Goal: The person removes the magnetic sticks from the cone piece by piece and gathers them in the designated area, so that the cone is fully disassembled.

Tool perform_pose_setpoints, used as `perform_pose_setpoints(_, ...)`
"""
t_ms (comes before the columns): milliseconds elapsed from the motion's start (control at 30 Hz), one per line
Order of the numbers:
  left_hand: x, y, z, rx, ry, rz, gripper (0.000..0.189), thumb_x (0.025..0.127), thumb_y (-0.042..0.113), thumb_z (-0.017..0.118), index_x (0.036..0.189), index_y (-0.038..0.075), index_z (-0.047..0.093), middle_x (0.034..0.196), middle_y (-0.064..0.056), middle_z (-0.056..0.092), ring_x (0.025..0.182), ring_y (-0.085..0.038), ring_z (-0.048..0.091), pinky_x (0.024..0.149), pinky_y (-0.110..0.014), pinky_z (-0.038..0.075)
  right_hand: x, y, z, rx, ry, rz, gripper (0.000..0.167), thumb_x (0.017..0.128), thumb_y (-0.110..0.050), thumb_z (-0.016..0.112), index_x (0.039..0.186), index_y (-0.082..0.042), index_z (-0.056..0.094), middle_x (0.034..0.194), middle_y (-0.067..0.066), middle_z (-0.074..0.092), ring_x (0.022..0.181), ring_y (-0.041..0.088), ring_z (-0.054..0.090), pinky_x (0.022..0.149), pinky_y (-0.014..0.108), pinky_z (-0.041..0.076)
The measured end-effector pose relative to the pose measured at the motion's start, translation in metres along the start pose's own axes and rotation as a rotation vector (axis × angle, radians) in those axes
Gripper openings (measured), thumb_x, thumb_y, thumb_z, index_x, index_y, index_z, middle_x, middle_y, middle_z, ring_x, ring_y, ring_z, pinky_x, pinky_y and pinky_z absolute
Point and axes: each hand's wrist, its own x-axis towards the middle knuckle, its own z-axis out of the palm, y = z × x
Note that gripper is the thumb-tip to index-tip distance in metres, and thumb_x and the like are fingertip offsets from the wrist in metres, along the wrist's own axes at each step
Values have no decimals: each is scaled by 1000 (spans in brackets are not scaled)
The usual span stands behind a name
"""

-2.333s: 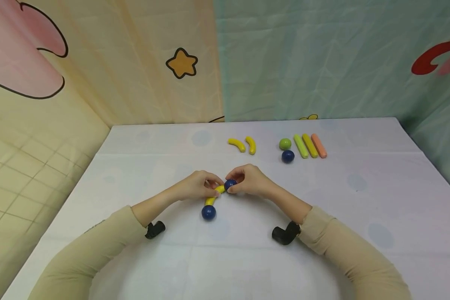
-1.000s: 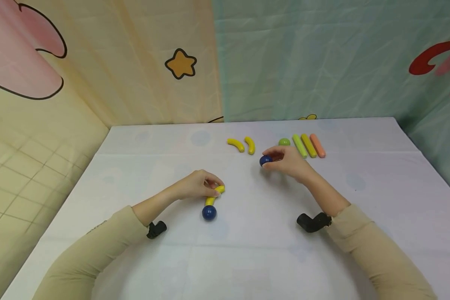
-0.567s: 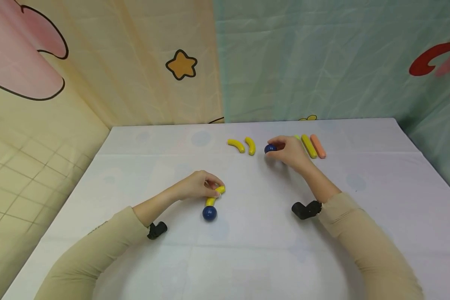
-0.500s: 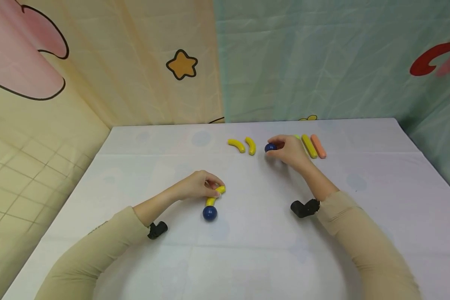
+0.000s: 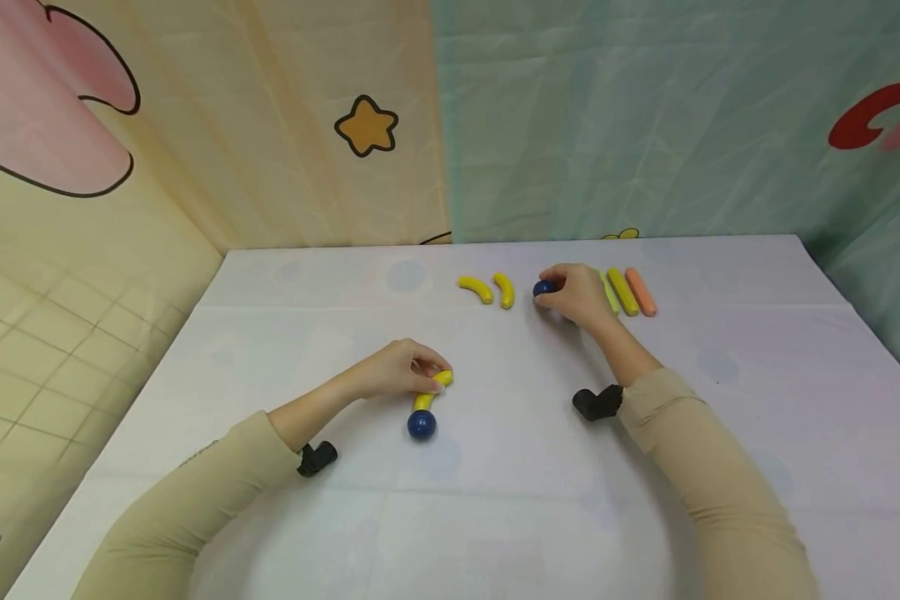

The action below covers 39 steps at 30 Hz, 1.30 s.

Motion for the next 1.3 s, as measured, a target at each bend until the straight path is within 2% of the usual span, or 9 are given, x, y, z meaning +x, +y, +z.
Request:
perform_pose_setpoints(433,1,0,1,-1,4,-6,28,81,11,73,108,6,69,84,1,61,78,-11,51,64,-19,41,3,1,8,-115,54,-88,36,82,-11,69,113,7,62,106,25,63,95,35,57,84,48,45)
perform_pose_setpoints(1300,-1,2,0,-24,-4,-10,28,81,9,72,108,6,69,82,0,60,76,-11,50,61,-18,40,2,-3,7,-101,46,-68,35,82,-10,69,112,7,62,106,25,63,97,35,58,84,47,47)
